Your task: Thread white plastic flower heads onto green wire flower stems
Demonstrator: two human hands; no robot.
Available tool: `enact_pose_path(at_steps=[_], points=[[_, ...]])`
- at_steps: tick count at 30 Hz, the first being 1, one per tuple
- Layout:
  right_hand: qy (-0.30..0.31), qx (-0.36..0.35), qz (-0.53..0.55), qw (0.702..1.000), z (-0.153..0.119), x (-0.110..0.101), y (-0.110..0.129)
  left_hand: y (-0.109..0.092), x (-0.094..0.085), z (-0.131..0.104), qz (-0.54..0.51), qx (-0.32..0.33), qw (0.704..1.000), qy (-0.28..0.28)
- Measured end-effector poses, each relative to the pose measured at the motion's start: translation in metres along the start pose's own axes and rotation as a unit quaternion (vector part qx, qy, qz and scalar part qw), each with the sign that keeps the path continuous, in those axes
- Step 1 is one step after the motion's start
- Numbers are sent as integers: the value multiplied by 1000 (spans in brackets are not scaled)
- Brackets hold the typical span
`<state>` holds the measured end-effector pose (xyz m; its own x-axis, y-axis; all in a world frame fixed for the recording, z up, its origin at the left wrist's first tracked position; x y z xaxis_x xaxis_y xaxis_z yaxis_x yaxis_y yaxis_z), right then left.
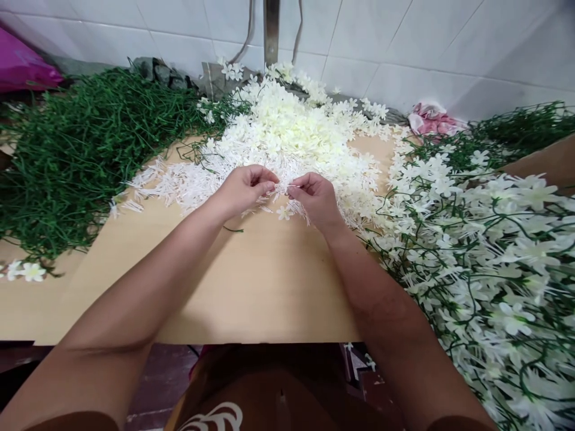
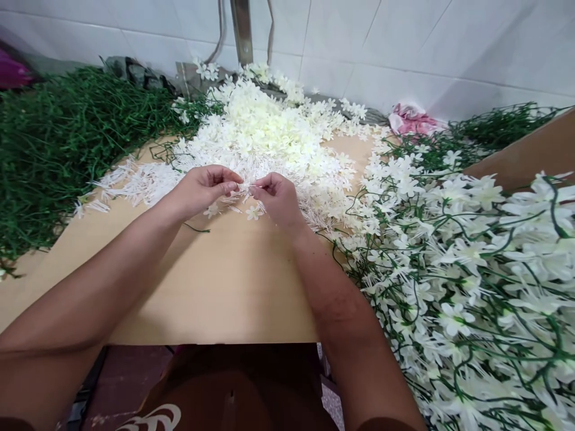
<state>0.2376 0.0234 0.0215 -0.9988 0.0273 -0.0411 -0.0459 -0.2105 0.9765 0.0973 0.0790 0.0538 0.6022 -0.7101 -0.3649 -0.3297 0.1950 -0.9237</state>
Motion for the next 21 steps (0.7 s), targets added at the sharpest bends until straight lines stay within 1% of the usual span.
enact_pose_path(at_steps=[3,6,9,11,13,15,16,18,19,21], points=[[29,0,33,999,-1,7,2,-3,5,-3,21,23,1000,6],[31,-9,50,998,-3,11,7,-7,9,-3,39,43,998,4],[51,-7,41,998,-4,15,9,-7,9,-6,71,36,997,10],[75,-1,31,997,-4,18,7,-6,4,-15,135,25,990,14],[86,3,29,996,-3,19,5,-5,-1,-31,243,15,969,26],[89,6,31,996,-3,19,3,-3,-3,-49,367,6,928,64],[92,8,36,995,-3,19,2,1,-2,-57,412,-6,906,91],[101,12,51,993,-3,19,2,9,-1,-71,472,-27,872,127],[106,15,62,992,-4,20,2,14,0,-75,490,-36,860,134],[117,28,84,989,-6,23,1,20,2,-78,515,-44,846,129]])
Point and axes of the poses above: each hand's wrist, its own z-axis towards the middle knuckle, its own x-axis out of the palm, y = z × x, the point moved 6 cm from there along z, towards the middle knuckle, and after that the axes turned 15 degrees about y, right-handed, at the moved point
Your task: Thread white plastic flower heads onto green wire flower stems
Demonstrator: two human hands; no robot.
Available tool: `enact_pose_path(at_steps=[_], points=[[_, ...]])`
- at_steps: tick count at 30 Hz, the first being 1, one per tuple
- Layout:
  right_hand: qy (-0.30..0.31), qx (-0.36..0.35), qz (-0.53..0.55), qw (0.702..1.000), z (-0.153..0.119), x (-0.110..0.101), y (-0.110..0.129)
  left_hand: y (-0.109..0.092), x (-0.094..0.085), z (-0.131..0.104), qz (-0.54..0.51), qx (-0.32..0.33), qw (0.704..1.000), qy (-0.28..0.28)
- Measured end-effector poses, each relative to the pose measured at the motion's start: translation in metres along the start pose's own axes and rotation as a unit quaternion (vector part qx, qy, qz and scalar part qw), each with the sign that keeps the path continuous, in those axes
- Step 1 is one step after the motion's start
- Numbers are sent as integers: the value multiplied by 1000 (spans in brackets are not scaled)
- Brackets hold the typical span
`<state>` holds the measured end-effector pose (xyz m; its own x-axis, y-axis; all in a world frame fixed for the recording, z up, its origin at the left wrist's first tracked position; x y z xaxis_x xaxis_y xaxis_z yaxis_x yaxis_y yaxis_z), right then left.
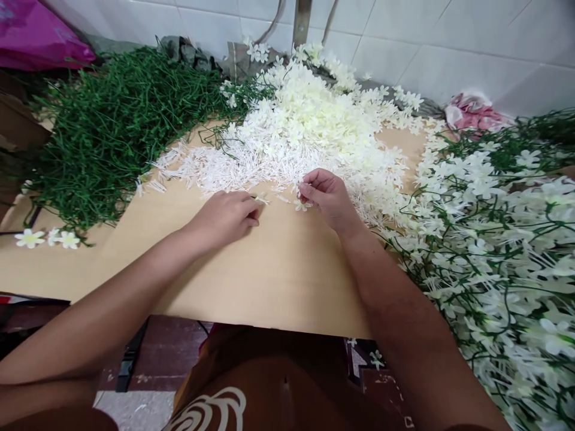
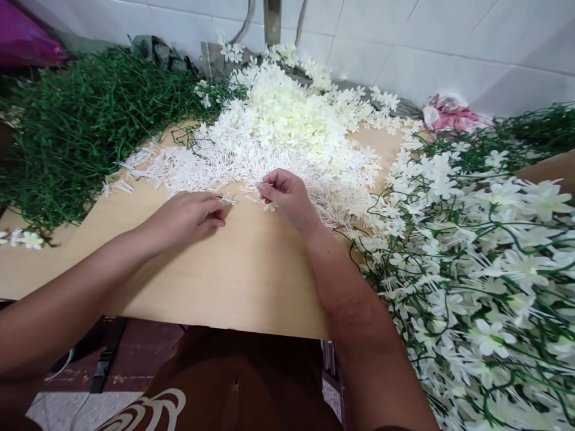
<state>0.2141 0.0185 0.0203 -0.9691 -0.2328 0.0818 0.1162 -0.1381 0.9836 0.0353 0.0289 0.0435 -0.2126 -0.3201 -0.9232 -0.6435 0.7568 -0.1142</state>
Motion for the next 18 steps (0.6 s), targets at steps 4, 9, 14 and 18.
enact_pose_path(at_steps=[4,9,14,18], points=[[39,35,53,997,-2,16,-8,2,0,7,16,-19,999,-32],[86,71,53,992,-3,36,-17,33,-31,3,-128,-90,972,-177],[49,62,65,995,-2,27,-17,57,-54,-3,-434,-20,847,-307],[27,51,83,995,-2,20,-13,37,-36,10,-585,51,786,-194]])
Point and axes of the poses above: each hand's wrist, its own z-axis towards the middle knuckle, its own x-axis out of the palm, y = z × x, the point moved 6 cm from there along z, towards the middle knuckle, and after that the axes turned 15 degrees about y, right-handed, at the moved point
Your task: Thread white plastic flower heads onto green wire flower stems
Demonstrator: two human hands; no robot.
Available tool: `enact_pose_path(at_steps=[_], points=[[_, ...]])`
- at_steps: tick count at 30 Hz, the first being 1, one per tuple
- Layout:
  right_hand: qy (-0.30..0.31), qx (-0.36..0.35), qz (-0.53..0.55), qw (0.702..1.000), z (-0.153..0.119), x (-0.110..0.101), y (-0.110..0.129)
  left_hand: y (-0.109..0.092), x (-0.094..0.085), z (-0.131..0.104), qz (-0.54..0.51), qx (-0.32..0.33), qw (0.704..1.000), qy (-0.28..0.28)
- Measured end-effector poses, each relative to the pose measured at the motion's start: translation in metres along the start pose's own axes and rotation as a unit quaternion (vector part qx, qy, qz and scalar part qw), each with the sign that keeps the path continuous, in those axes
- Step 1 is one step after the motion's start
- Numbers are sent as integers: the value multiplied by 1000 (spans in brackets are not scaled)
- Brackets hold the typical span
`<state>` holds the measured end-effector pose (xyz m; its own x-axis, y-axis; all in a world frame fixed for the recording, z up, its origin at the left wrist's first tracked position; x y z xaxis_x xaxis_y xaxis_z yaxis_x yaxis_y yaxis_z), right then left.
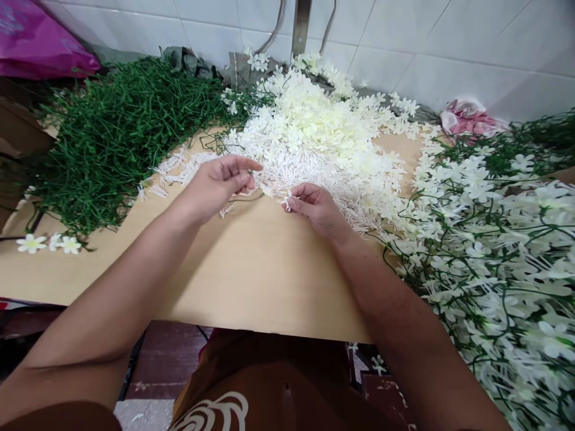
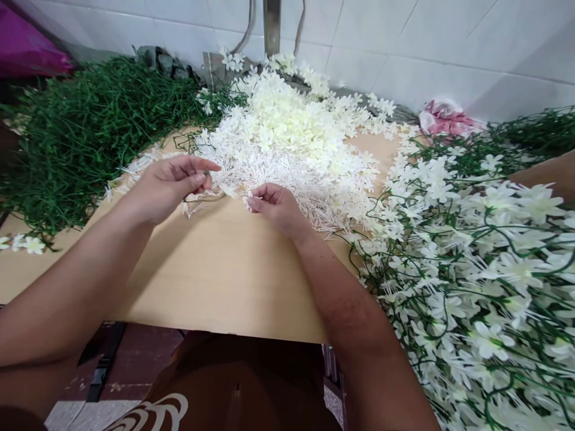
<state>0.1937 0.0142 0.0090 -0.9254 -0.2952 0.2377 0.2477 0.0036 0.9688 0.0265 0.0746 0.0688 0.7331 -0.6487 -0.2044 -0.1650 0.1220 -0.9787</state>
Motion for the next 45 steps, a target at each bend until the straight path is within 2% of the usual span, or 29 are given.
enact_pose_path(at_steps=[2,5,9,18,30,35,40,45], points=[[-1,-11,8,1000,0,0,3,12,18,-2,-25,-37,998,49],[-4,-17,8,1000,-1,1,6,31,37,-5,-46,-90,990,94],[-13,-7,-4,1000,0,3,4,38,47,-3,-31,-77,988,133],[-23,8,-30,999,3,4,-3,39,56,-1,11,-39,979,201],[2,8,-86,996,3,6,-1,47,56,3,25,-21,974,226],[11,20,-118,993,2,8,1,48,54,1,24,-43,972,230],[30,29,-139,989,2,10,0,44,55,0,12,-40,970,241],[23,47,-158,986,0,8,-2,44,57,1,13,-28,966,257]])
Point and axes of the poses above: each hand's wrist, its own z-axis towards the middle knuckle, its own x-axis out of the palm, y = z × x, the point moved 6 cm from there along z, towards the middle knuckle, and after that the axes turned 15 degrees about y, right-handed, at the moved point
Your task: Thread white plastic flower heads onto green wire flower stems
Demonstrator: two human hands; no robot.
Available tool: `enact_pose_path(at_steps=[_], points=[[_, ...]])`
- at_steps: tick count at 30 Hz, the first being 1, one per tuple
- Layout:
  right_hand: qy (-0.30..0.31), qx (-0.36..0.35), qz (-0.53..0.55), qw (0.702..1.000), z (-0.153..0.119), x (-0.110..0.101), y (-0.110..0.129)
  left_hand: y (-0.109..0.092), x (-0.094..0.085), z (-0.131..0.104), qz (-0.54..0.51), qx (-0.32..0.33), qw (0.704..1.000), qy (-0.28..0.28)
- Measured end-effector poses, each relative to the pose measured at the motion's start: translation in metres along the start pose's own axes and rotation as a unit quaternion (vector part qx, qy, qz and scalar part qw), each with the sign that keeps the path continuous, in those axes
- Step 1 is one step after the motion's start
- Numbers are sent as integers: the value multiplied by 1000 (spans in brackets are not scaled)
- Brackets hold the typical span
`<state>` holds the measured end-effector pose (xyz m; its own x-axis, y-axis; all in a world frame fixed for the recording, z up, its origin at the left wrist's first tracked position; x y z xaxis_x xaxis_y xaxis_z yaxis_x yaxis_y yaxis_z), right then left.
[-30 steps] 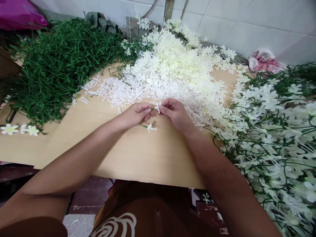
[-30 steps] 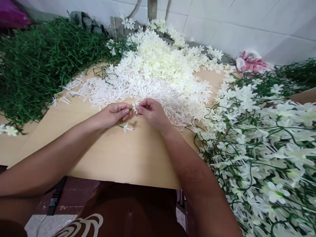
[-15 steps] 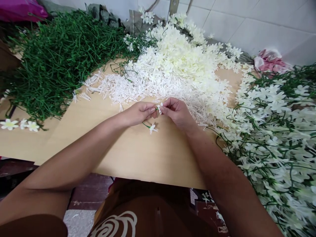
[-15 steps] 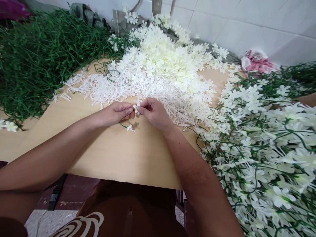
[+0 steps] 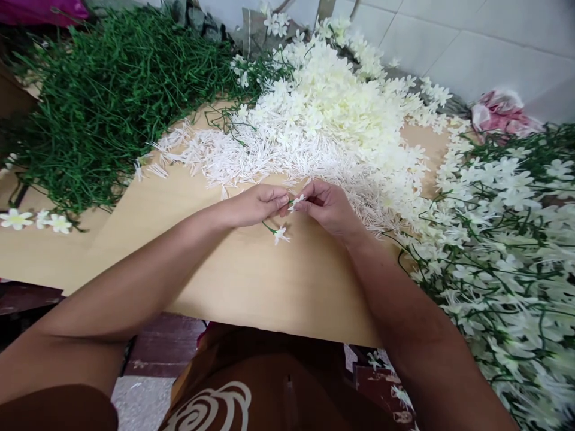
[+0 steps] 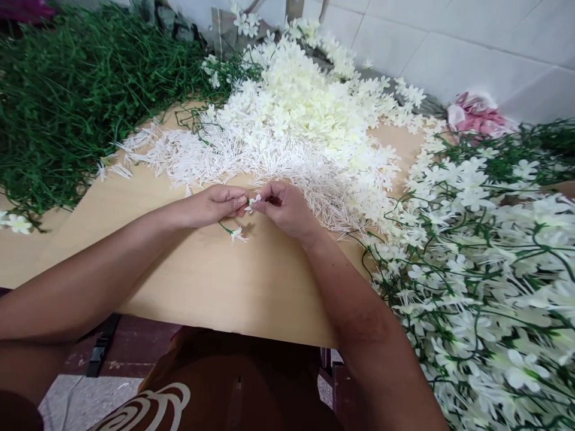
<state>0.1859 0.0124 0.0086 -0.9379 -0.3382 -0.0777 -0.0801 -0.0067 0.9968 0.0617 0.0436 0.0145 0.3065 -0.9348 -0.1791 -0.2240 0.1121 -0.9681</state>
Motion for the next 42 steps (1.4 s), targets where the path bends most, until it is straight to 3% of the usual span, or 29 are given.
enact_pose_path(at_steps=[14,20,24,42], points=[[10,34,-14,999,0,2,-6,-5,2,3,21,-27,999,11],[18,41,5,999,2,2,-6,-6,0,5,-12,6,999,53],[13,42,11,999,2,3,-6,-2,-2,5,-50,22,997,47],[15,70,28,997,4,5,-6,3,-1,10,-41,-38,997,47]])
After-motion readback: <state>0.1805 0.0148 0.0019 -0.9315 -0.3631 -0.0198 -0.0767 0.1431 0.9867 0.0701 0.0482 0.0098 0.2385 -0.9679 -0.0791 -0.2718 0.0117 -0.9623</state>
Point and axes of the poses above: each hand's wrist, its own z-axis towards the middle knuckle, its own x-axis out of the palm, y = z × x, the point moved 6 cm from there along z, towards the middle knuckle, and after that the axes turned 15 degrees about y, right-handed, at the moved point
